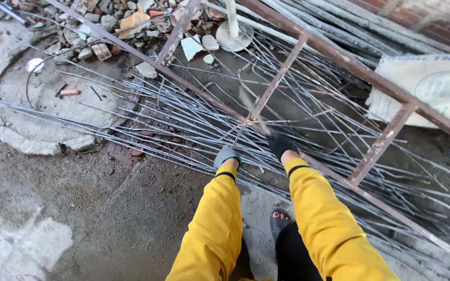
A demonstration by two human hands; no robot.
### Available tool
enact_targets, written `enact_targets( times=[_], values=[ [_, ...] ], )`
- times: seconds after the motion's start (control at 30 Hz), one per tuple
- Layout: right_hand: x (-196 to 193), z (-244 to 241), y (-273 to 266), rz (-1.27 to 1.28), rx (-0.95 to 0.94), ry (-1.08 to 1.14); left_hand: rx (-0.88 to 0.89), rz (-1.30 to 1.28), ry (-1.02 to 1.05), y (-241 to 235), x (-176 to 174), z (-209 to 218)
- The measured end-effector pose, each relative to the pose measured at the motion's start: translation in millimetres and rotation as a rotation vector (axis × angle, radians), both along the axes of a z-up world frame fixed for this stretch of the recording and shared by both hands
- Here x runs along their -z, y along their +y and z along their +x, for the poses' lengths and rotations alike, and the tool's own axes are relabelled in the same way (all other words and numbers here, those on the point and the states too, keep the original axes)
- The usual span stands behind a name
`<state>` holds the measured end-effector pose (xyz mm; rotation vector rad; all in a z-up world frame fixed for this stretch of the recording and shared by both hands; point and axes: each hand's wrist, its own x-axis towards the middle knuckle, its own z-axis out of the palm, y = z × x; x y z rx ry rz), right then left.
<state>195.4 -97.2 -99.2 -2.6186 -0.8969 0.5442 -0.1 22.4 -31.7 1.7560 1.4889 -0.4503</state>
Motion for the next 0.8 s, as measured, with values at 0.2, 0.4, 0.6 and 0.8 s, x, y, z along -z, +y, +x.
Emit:
enact_targets(
  times=[0.2, 0.4, 0.6, 0.8],
  values=[
    [24.5, -30.0, -5.7, 0.176, 0.222, 0.436, 0.092, 0.114, 0.05, 36.3, -22.5, -22.7],
    [183.1, -4.8, 0.4, 0.272, 0.414, 0.848, 0.17, 0.216, -0.007, 76.1, 48.3, -38.3],
    [152.6, 19.0, 23.0, 0.153, 0.223, 0.242, 0.072, 0.599, -0.029, 88.7, 35.9, -21.2],
    [106.9, 22.9, 60.2, 0.424, 0.269, 0.211, -0.002, 0.515, 0.019, 90.5, 34.9, -10.8]
  ],
)
